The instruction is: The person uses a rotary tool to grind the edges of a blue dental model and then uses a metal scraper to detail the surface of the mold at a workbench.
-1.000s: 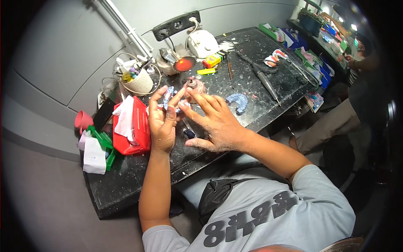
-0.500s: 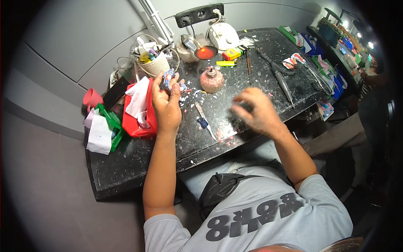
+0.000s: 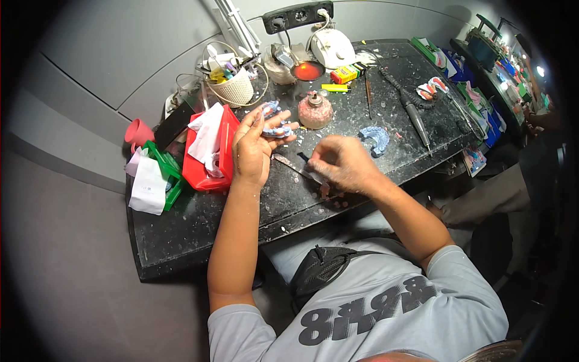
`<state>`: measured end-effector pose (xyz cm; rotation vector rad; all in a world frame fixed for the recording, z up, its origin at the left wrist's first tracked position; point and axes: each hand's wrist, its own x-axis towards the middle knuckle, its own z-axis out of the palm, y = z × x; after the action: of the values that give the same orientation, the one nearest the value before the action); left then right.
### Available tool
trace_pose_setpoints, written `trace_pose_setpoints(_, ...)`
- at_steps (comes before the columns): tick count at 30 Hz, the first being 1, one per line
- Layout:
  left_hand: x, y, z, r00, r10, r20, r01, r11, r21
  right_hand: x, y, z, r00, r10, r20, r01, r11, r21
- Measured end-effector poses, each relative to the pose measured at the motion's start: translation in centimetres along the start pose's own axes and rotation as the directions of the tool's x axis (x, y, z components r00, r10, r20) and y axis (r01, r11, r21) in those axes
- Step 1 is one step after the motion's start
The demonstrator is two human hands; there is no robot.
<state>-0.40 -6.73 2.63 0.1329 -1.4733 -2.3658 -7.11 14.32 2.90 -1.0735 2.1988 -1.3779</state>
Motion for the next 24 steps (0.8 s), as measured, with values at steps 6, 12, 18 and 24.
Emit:
trace_pose_setpoints(6,-0.3,-0.3,0.1,0.981,-0.169,0.098,0.178,0.979,-0.100,1.8,-3.0,-4.0,0.987,-0.007,0.162,-0.034,0.968,0.249)
trace_pose_setpoints(12,-0.5,-1.1,0.7,0.968,-0.239,0.082,0.247,0.962,-0.114,4.3,-1.0,-2.6,0.987,-0.029,0.156,0.018,0.997,0.069)
trace_pose_setpoints(18,-0.5,-1.2,0.8,0.953,-0.288,0.093,0.298,0.947,-0.121,4.2,-1.2,-2.6,0.993,0.022,0.114,-0.021,1.000,-0.017)
trace_pose_setpoints(24,-0.4,-1.2,0.1,0.942,-0.294,0.162,0.312,0.946,-0.094,2.3,-1.7,-5.6,0.995,-0.008,-0.097,-0.005,0.992,-0.130)
